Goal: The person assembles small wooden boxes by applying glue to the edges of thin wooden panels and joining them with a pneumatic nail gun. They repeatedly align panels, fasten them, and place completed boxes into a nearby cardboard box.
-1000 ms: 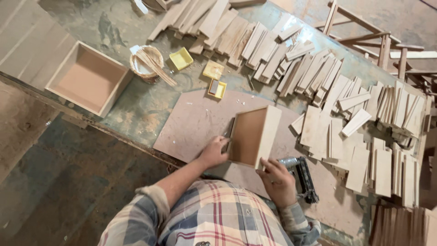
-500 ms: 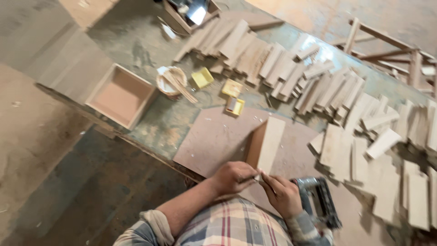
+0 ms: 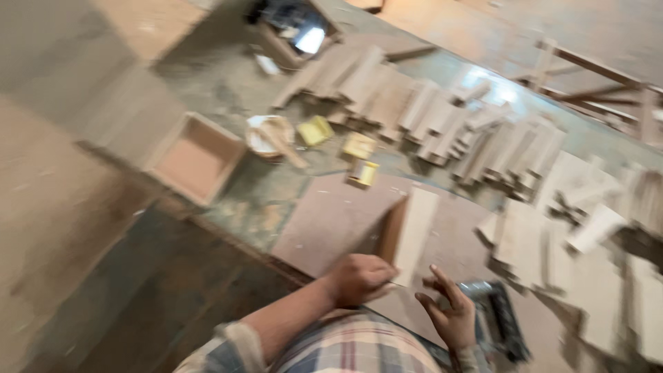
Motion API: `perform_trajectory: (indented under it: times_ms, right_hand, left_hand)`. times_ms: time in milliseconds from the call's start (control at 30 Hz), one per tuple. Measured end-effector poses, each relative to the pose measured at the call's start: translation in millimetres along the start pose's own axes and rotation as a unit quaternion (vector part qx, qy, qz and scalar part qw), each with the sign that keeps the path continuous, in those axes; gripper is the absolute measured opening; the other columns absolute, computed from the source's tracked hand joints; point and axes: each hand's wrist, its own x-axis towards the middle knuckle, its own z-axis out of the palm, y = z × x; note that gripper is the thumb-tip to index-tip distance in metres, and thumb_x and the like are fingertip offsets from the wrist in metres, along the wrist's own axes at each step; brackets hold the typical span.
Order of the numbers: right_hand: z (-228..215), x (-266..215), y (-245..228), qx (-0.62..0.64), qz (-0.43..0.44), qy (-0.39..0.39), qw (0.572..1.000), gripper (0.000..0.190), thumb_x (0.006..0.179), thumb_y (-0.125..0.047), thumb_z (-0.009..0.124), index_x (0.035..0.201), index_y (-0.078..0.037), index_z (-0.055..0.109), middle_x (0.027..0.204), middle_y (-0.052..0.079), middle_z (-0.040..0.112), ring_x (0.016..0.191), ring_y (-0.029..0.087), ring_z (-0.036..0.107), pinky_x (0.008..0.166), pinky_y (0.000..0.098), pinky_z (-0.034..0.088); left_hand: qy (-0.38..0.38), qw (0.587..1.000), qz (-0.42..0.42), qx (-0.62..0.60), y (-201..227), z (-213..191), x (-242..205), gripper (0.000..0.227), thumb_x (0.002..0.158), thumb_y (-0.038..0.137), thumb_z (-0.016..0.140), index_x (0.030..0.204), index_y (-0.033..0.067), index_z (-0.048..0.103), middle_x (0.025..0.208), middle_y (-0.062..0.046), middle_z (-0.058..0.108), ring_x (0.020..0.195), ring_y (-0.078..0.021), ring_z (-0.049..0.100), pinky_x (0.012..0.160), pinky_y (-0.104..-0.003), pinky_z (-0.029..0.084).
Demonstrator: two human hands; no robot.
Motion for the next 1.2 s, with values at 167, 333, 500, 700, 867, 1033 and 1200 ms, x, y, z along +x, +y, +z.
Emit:
perform_trajectory:
  times_ms: [167, 333, 500, 700, 867, 1033, 1200]
  right_hand:
    - [-30, -51, 113, -0.289, 0.030, 0.202, 0.935, 0.082, 0.079, -0.033, 0.081, 0.148, -0.001, 0.048, 0.130, 0.025, 0.064, 0.120, 0.044, 0.060, 0.103, 0.0509, 0.049]
    - [-27, -58, 145, -0.221, 0.127, 0.087, 0.963, 0.093, 0.081, -0.036, 0.078, 0.156, -0.001, 0.035, 0.130, 0.029, 0.060, 0.118, 0.046, 0.058, 0.097, 0.0514, 0.048]
    - [-37, -43, 107, -0.276, 0.221, 0.027, 0.935, 0.074, 0.087, -0.044, 0.075, 0.140, -0.001, 0.047, 0.112, 0.027, 0.068, 0.102, 0.049, 0.065, 0.084, 0.0541, 0.052]
    - [-61, -60, 52, -0.033, 0.347, -0.048, 0.936, 0.049, 0.098, -0.046, 0.063, 0.092, 0.002, 0.069, 0.067, 0.011, 0.063, 0.059, 0.027, 0.061, 0.056, 0.0419, 0.048]
    - [-73, -46, -3, 0.059, 0.390, -0.083, 0.915, 0.049, 0.099, -0.046, 0.058, 0.086, 0.000, 0.069, 0.061, 0.004, 0.057, 0.050, 0.015, 0.053, 0.048, 0.0331, 0.044]
    - [-116, -43, -85, 0.159, 0.335, -0.140, 0.918, 0.045, 0.101, -0.037, 0.055, 0.079, 0.002, 0.061, 0.062, 0.006, 0.062, 0.050, 0.017, 0.057, 0.048, 0.0346, 0.049]
    - [-130, -30, -157, 0.098, 0.290, -0.196, 0.931, 0.047, 0.102, -0.033, 0.053, 0.072, 0.002, 0.064, 0.058, 0.006, 0.060, 0.053, 0.015, 0.054, 0.050, 0.0332, 0.048]
  left_hand:
    - [0.022, 1.000, 0.002, 0.001, -1, 2, -1, 0.020, 0.083, 0.023, 0.081, 0.094, 0.0069, 0.074, 0.090, -0.008, 0.072, 0.080, -0.0248, 0.071, 0.070, -0.038, 0.057]
    - [0.065, 0.997, -0.041, 0.023, 15, 4, 11, 0.026, 0.081, 0.026, 0.084, 0.093, 0.0054, 0.074, 0.088, -0.008, 0.071, 0.077, -0.0243, 0.070, 0.069, -0.037, 0.057]
    - [0.061, 0.997, -0.049, 0.019, 17, 1, 12, 0.027, 0.079, 0.026, 0.085, 0.093, 0.0057, 0.074, 0.086, -0.007, 0.071, 0.076, -0.0230, 0.069, 0.067, -0.037, 0.056]
    - [0.055, 0.994, -0.099, 0.015, 22, 8, 7, 0.024, 0.081, 0.024, 0.085, 0.093, 0.0063, 0.076, 0.079, -0.006, 0.071, 0.070, -0.0206, 0.068, 0.063, -0.035, 0.054]
    - [0.060, 0.992, -0.111, 0.009, 28, 8, 7, 0.024, 0.082, 0.021, 0.084, 0.097, 0.0052, 0.076, 0.078, -0.006, 0.071, 0.070, -0.0218, 0.068, 0.062, -0.036, 0.053]
    - [0.036, 0.997, -0.060, 0.025, 20, 3, 5, 0.032, 0.079, 0.019, 0.082, 0.106, 0.0037, 0.074, 0.083, -0.007, 0.071, 0.076, -0.0234, 0.069, 0.067, -0.037, 0.055]
    - [0.039, 0.998, -0.042, 0.002, 13, 1, 6, 0.034, 0.077, 0.021, 0.082, 0.105, 0.0043, 0.074, 0.083, -0.007, 0.070, 0.077, -0.0247, 0.069, 0.067, -0.039, 0.055]
